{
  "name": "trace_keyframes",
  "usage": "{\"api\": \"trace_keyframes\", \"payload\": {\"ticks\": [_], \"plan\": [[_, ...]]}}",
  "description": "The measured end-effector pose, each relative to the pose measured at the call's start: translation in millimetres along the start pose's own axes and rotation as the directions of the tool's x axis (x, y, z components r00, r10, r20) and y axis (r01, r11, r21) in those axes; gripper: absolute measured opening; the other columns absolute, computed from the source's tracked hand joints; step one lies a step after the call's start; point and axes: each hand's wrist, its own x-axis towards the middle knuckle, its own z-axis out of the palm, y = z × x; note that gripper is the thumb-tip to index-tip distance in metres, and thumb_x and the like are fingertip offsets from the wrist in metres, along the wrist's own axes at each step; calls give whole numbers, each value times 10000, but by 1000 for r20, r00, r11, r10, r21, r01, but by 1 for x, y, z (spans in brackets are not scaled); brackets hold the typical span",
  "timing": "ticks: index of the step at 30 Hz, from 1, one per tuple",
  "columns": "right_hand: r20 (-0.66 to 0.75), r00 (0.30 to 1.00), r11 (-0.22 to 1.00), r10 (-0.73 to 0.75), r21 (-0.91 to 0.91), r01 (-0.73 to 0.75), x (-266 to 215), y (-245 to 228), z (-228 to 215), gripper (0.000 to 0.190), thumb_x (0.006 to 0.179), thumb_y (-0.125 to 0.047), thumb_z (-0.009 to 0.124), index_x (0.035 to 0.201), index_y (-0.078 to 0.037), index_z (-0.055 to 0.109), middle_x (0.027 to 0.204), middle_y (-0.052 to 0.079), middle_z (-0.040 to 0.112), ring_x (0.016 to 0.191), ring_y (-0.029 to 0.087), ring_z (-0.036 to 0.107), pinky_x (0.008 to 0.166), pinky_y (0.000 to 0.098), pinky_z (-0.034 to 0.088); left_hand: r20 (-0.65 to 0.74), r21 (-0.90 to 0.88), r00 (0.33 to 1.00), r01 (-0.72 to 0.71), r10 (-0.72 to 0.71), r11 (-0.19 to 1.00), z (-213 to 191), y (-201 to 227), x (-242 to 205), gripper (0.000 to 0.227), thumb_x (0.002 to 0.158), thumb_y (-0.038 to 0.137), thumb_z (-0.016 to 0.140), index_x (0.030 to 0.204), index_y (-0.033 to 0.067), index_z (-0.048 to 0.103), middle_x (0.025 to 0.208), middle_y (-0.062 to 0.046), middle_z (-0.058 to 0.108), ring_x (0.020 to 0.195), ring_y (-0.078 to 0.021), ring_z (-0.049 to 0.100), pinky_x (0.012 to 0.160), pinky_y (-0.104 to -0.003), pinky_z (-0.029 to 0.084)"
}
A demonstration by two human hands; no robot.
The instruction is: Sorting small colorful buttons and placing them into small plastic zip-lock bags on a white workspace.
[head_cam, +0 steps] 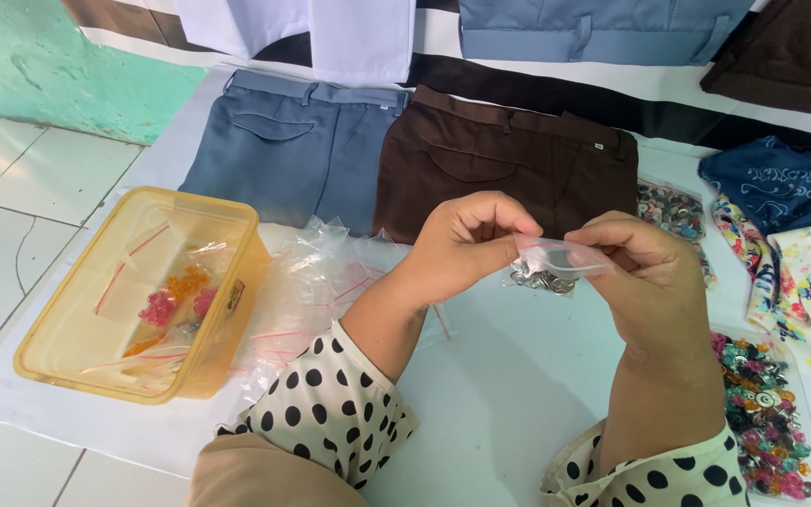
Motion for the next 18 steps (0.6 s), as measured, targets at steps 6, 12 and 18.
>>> {"api": "trace_keyframes", "payload": {"ticks": [6, 12, 18], "plan": [[17, 999, 999, -49, 21, 48, -2, 3, -3, 241, 922, 142, 611, 987, -69, 707, 933, 52, 642, 858, 122, 597, 712, 214, 468, 31, -73, 996, 83, -80, 994, -3, -7, 3, 300, 891, -111, 570, 958, 116, 754, 902, -22, 700, 755, -111, 631, 675, -227, 536], [116, 982, 988, -151, 47, 147, -1, 7, -8, 300, 910, 164, 522, 967, -76, 694, 945, 72, 641, 880, 151, 602, 741, 250, 482, 121, -78, 992, 35, -25, 996, -7, -3, 2, 309, 883, -110, 569, 912, 140, 749, 879, 2, 644, 778, -99, 645, 725, -221, 569], [31, 996, 988, -82, 131, 78, -1, 12, -7, 288, 894, 152, 541, 983, -74, 696, 993, 63, 651, 883, 142, 621, 708, 227, 495, 178, 6, 980, -96, 93, 995, -9, -8, 2, 290, 917, -79, 658, 1046, 171, 731, 1050, -13, 651, 972, -113, 661, 842, -216, 598]]}}
